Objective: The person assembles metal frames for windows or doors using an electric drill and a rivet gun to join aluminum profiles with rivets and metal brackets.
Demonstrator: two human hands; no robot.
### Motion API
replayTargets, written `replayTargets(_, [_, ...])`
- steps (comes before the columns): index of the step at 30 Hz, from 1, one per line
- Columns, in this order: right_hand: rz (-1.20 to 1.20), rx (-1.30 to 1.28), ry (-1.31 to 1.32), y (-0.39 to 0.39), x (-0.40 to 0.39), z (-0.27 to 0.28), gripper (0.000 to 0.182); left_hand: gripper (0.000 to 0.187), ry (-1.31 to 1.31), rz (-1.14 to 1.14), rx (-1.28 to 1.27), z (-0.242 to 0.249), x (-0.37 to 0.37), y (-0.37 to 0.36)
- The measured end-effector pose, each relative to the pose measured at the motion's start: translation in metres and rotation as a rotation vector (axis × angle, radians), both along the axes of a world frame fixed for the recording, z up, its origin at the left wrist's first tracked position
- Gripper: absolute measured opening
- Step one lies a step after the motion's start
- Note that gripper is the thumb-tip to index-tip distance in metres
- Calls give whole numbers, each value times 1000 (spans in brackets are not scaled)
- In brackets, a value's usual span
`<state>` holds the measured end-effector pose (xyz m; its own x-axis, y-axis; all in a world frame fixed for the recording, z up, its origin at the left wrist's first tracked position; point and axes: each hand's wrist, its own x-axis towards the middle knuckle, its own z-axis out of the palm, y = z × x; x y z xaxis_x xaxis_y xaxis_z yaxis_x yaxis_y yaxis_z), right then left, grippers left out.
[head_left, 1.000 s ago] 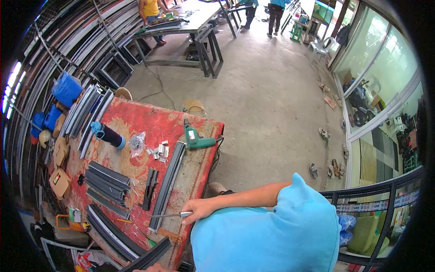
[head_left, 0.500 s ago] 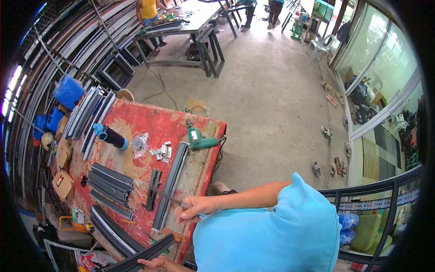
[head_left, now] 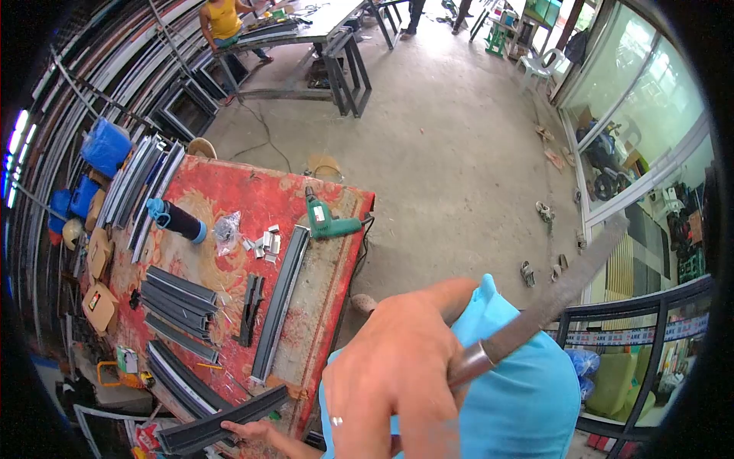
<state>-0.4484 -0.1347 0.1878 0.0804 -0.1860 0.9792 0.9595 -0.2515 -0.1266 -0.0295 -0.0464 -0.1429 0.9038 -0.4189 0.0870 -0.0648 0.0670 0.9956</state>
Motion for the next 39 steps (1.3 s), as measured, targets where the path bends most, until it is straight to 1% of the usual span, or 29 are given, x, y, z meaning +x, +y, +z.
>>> replayTargets(1, [177, -42, 192, -1, -14, 5, 15, 60, 12, -23, -6, -3, -1, -1])
replayTargets(5, [117, -97, 189, -1, -6, 6, 19, 65, 66, -106, -28, -12, -4, -5])
replayTargets(7, [45, -154, 190, -5, -4, 4, 20, 68, 90, -132, -35, -15, -4, 0])
replayTargets(8, [58, -149, 184, -1, -1, 8, 20, 69, 100, -141, -37, -16, -3, 5])
replayTargets(9, [201, -5, 145, 8, 1, 16, 13, 70, 109, -150, -38, -18, -1, 9])
replayTargets(10, [348, 141, 104, 17, 1, 24, 31, 71, 116, -155, -37, -16, 2, 15])
replayTargets(11, [367, 144, 95, 13, -7, 34, 31, 73, 122, -159, -40, -14, 4, 21])
replayTargets(13, [371, -10, 472, -10, -27, 52, 28, 75, 135, -153, -69, -11, 7, 25])
replayTargets(14, [397, -36, 470, -14, -24, 52, 28, 77, 141, -147, -97, -9, 8, 22])
replayTargets(18, [282, 628, 657, -34, -3, 24, 45, 82, 173, -128, -219, 1, 9, 8])
replayTargets(20, [150, 594, 953, -75, 26, -25, 66, 84, 203, -126, -287, 3, 0, -4])
replayTargets(21, [20, 521, 1116, -88, 42, -36, 62, 86, 142, -37, -173, 23, -18, -5])
replayTargets(22, [-117, 443, 1270, -98, 58, -46, 58, 86, 148, -17, -188, 32, -29, -5])
replayTargets(24, [-491, 96, 1356, -111, 96, -82, 54, 87, -9, 152, 276, 42, -37, -4])
replayTargets(25, [-490, 80, 1355, -111, 111, -81, 54, 87, -14, 179, 182, 27, -33, -9])
replayTargets(26, [-598, -65, 1424, -111, 123, -80, 53, 87, -10, 188, 172, 4, -21, -13])
replayTargets(27, [-704, -209, 1488, -110, 131, -80, 52, 88, -65, 197, 165, 10, -21, -17])
replayTargets(28, [-699, -223, 1486, -113, 135, -82, 52, 88, -119, 206, 156, 16, -23, -19])
replayTargets(29, [-692, -233, 1417, -118, 139, -87, 54, 88, -97, 79, 15, 19, -32, -17])
replayTargets(30, [-682, -241, 1348, -123, 144, -92, 56, 88, -96, 92, 10, 27, -39, -19])
replayTargets(32, [-686, -180, 1452, -138, 130, -90, 47, 91, -64, 48, 88, 34, -41, -18])
replayTargets(33, [-688, -133, 1479, -146, 115, -86, 42, 85, -113, 45, 106, 19, -31, -13])
replayTargets(34, [-671, -72, 1415, -161, 99, -100, 39, 85, -107, 65, 99, 16, -33, -12])
replayTargets(35, [-631, -9, 1471, -168, 79, -93, 38, 84, -111, 84, 42, 15, -37, -11])
replayTargets(36, [-686, 22, 1301, -186, 62, -120, 36, 83, -117, 101, -13, 13, -41, -10])
replayTargets(37, [-549, 240, 1625, -180, 37, -84, 35, 83, -115, 113, -15, 8, -42, -8])
replayTargets(38, [-515, 308, 1619, -191, 17, -98, 35, 83, -89, 87, -104, 1, -43, -6])
replayTargets(39, [-624, 326, 1621, -196, -2, -104, 36, 84, -64, 57, -190, -2, -45, -5])
